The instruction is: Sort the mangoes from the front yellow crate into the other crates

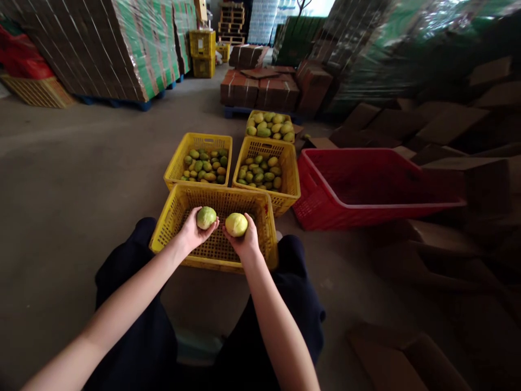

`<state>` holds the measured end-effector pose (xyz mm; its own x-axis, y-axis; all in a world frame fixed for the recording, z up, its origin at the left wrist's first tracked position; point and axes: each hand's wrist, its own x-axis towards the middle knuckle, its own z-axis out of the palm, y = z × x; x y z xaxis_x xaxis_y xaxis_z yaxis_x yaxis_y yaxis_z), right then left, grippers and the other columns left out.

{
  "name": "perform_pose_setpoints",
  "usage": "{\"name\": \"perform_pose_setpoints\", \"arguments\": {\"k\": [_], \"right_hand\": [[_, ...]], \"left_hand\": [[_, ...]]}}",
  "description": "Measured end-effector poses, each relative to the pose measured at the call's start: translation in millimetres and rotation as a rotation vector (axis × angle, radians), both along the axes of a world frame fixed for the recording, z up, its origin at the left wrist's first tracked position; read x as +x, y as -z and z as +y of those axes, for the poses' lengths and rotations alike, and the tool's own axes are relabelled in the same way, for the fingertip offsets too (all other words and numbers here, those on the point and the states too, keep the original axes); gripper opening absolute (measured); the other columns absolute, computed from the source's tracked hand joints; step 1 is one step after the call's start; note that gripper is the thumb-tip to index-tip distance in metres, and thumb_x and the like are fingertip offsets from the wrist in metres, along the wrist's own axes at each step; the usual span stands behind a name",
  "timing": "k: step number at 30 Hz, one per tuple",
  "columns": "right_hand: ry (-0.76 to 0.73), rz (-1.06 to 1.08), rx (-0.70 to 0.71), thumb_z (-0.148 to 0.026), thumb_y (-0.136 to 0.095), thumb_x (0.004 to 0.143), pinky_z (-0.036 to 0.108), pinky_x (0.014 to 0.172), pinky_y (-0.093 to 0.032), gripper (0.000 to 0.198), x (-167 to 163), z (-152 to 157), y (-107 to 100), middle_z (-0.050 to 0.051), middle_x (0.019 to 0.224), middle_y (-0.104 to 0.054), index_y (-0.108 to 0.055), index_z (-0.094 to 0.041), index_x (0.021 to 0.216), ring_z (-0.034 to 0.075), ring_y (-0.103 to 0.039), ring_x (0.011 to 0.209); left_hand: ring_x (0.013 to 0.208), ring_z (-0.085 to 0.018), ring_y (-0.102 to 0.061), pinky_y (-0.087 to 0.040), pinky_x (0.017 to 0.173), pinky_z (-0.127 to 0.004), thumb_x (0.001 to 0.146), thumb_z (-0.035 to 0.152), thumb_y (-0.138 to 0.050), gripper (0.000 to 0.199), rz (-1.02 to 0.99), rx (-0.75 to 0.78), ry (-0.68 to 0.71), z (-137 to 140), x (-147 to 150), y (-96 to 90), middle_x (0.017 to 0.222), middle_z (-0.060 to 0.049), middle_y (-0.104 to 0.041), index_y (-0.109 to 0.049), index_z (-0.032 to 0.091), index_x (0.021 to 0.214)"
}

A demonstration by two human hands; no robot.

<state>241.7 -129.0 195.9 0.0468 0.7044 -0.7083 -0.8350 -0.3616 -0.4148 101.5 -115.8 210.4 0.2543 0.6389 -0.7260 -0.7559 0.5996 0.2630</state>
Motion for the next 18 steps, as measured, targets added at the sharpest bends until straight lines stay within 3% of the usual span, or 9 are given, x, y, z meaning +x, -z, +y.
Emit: {"name": "perform_pose_setpoints", "arguments": {"k": [8, 12, 15, 18], "right_hand": [[-0.035, 0.064, -0.024, -0.03, -0.046, 0.09, 0.029, 0.05, -0.056, 0.015, -6.0, -1.3, 3.2, 0.004, 0.062, -0.066, -0.056, -0.02, 0.084, 0.019, -0.065, 0.059], [-0.121, 0.022, 0.036, -0.033, -0.053, 0.086, 0.028, 0.049, -0.055, 0.015, -7.0, -1.7, 2.1, 0.004, 0.064, -0.067, -0.057, -0.018, 0.085, 0.018, -0.064, 0.058], [-0.169, -0.09, 0.192, -0.028, -0.067, 0.074, 0.027, 0.053, -0.054, 0.02, -9.7, -1.7, 4.7, 0.0, 0.074, -0.067, -0.057, -0.023, 0.091, 0.016, -0.064, 0.064], [-0.175, -0.309, 0.486, -0.02, -0.078, 0.06, 0.026, 0.066, -0.054, 0.052, -14.7, -4.5, 7.8, -0.005, 0.091, -0.066, -0.057, -0.031, 0.106, 0.015, -0.063, 0.078]], "left_hand": [[0.062, -0.018, -0.065, -0.055, 0.048, -0.022, 0.09, 0.03, -0.044, 0.023, 0.058, -0.029, -0.046, -2.8, -3.3, 4.4, 0.067, -0.008, -0.062, -0.057, 0.013, 0.083], [0.061, -0.018, -0.065, -0.055, 0.049, -0.026, 0.088, 0.032, -0.043, 0.026, 0.026, 0.048, -0.067, -6.0, -8.3, 2.9, 0.068, -0.008, -0.064, -0.06, 0.013, 0.084], [0.064, -0.019, -0.067, -0.056, 0.054, -0.03, 0.085, 0.033, -0.043, 0.03, -0.034, 0.174, -0.106, -6.8, -14.7, -0.6, 0.077, -0.008, -0.069, -0.064, 0.013, 0.09], [0.063, -0.018, -0.066, -0.053, 0.055, -0.029, 0.084, 0.034, -0.041, 0.034, -0.024, 0.292, -0.129, -5.8, -21.3, -4.2, 0.08, -0.007, -0.071, -0.067, 0.013, 0.092]]}}
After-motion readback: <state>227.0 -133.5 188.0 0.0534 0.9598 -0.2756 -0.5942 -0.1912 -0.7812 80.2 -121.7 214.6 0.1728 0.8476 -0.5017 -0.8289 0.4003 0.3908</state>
